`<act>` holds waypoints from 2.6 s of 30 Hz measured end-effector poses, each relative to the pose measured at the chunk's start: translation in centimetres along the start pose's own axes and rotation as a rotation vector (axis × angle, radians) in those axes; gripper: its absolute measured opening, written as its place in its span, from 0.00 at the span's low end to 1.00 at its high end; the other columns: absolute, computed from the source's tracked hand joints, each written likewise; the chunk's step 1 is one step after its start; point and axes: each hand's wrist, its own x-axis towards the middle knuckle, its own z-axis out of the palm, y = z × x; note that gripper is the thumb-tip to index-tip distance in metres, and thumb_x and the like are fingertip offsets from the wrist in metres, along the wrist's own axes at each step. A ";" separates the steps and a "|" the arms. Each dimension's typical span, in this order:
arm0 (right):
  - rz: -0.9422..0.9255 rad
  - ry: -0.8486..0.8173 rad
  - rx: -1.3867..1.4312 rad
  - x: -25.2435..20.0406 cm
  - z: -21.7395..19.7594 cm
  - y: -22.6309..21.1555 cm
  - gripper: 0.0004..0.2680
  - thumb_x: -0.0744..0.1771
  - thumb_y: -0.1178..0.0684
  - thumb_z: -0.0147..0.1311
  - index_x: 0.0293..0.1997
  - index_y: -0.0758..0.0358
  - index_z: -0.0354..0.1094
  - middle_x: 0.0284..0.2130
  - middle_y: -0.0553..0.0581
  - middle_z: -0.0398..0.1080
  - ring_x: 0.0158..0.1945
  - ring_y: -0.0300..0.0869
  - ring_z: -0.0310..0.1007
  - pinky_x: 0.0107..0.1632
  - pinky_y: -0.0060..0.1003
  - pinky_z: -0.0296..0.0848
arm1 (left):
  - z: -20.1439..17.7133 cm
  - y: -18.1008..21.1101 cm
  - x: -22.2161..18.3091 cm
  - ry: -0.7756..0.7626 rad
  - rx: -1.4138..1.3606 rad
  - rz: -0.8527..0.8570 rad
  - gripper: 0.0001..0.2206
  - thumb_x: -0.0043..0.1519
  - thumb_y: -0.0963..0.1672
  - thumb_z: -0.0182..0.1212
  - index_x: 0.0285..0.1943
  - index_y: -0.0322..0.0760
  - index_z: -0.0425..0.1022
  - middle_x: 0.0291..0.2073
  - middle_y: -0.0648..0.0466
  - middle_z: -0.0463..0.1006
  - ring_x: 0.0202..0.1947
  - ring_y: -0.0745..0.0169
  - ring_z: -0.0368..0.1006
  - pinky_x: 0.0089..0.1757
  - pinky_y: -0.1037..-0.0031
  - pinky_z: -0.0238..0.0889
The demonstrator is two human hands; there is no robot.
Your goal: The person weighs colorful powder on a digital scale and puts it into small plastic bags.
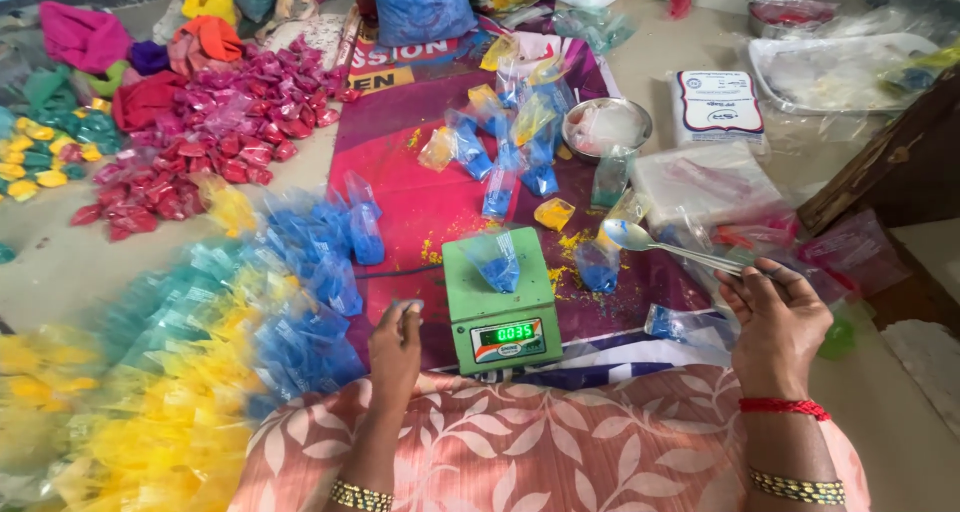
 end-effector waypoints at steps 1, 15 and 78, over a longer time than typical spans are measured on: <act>-0.005 0.003 -0.008 0.0 -0.1 0.3 0.06 0.69 0.64 0.55 0.51 0.71 0.67 0.42 0.61 0.75 0.44 0.49 0.82 0.46 0.36 0.82 | 0.0 0.0 0.0 -0.004 -0.009 -0.002 0.12 0.69 0.46 0.54 0.51 0.33 0.78 0.35 0.41 0.82 0.31 0.48 0.78 0.36 0.64 0.69; -0.322 0.033 -0.363 0.8 1.8 0.5 0.06 0.69 0.64 0.55 0.51 0.71 0.70 0.41 0.60 0.77 0.43 0.43 0.82 0.44 0.33 0.84 | 6.3 3.2 -3.4 -0.458 -0.038 -0.127 0.13 0.68 0.49 0.50 0.56 0.48 0.75 0.33 0.54 0.86 0.26 0.61 0.82 0.30 0.67 0.73; 0.041 -0.134 -0.798 9.4 3.6 5.4 0.07 0.66 0.67 0.54 0.47 0.75 0.75 0.35 0.67 0.79 0.35 0.44 0.82 0.37 0.36 0.82 | 35.3 -1.0 -1.4 -0.476 -0.022 -0.291 0.31 0.62 0.41 0.51 0.77 0.34 0.52 0.56 0.29 0.73 0.55 0.28 0.72 0.56 0.50 0.64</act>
